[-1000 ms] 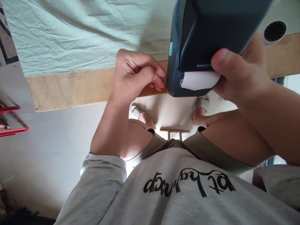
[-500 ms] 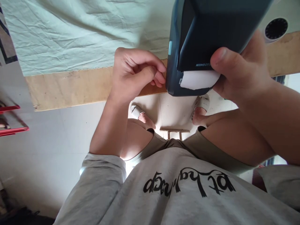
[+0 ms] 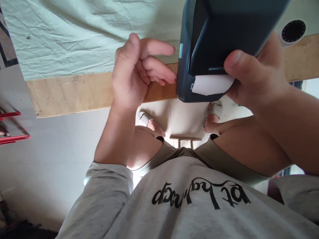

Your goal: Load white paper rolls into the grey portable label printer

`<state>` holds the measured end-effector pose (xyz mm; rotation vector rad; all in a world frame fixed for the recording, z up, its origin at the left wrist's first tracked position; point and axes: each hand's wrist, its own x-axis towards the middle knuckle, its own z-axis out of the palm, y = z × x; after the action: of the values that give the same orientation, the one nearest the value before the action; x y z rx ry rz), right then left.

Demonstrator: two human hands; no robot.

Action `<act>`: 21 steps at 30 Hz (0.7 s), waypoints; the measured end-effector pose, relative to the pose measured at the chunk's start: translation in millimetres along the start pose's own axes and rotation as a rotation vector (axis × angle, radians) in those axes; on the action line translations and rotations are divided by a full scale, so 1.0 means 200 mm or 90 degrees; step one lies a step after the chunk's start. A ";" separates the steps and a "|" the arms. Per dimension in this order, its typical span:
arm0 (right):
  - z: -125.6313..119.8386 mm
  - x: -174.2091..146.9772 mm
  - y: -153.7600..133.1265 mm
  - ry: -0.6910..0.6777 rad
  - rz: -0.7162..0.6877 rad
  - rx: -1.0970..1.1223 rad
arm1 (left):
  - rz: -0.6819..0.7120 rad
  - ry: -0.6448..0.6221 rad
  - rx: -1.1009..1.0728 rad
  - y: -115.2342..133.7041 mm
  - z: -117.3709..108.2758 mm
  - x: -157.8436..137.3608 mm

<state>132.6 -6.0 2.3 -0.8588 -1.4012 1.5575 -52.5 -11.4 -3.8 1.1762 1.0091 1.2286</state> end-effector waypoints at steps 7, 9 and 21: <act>-0.01 0.00 -0.01 -0.017 0.007 0.012 | 0.229 -0.062 -0.012 -0.05 -0.05 0.05; -0.01 0.00 -0.02 -0.024 0.002 0.009 | 0.186 -0.057 -0.007 -0.03 -0.05 0.04; 0.07 -0.01 -0.03 -0.003 -0.073 0.035 | 0.011 0.060 -0.090 0.08 0.13 0.00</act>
<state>122.2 -12.8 10.3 -0.7297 -1.3810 1.5051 -28.4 -14.4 15.2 1.0267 0.9661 1.3577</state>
